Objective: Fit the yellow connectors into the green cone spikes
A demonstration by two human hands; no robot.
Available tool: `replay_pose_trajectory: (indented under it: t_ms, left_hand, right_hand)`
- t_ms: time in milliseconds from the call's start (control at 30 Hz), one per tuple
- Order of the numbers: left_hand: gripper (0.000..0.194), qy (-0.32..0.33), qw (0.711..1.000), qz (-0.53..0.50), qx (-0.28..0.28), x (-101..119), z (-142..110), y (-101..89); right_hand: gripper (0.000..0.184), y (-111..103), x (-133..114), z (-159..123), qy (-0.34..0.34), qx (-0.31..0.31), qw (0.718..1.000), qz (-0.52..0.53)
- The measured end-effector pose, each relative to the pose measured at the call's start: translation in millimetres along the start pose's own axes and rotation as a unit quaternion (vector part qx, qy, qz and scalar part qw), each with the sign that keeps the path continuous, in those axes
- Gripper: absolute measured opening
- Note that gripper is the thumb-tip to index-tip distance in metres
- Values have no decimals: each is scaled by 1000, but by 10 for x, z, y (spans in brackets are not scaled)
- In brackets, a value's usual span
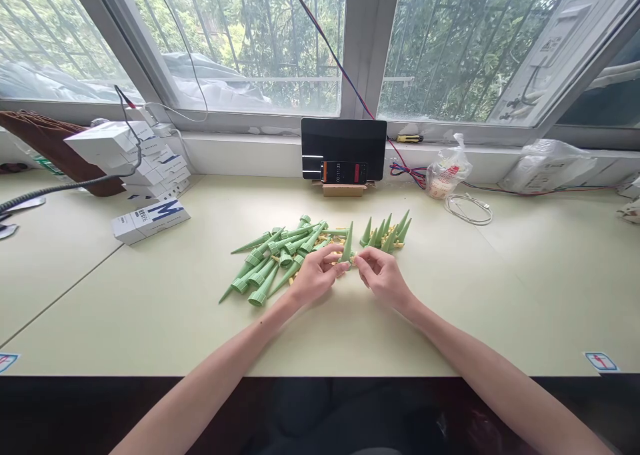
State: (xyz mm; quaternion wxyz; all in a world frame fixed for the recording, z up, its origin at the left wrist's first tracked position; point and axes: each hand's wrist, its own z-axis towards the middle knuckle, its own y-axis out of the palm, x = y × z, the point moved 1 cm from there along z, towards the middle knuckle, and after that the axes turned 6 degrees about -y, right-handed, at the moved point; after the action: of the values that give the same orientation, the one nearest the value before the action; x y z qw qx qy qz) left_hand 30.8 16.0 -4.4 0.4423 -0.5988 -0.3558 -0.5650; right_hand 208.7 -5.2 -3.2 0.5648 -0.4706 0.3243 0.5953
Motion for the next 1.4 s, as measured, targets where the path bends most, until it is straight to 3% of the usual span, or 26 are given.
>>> replay_pose_trajectory:
  t_ms: [467,1033,1400]
  left_hand:
    - [47,-23,999,-13,-19,76,-16,-4]
    - [53,-51,998,-32,-34,76,-10,-25]
    - [32,-49,988,-13,-148,96,-53,-21]
  right_hand:
    - [23,-20,40,6,-88,-8,990,-110]
    - [19,-23,48,19,-137,-6,978,-159]
    - [12,37,26,3,-263,14,934,-242]
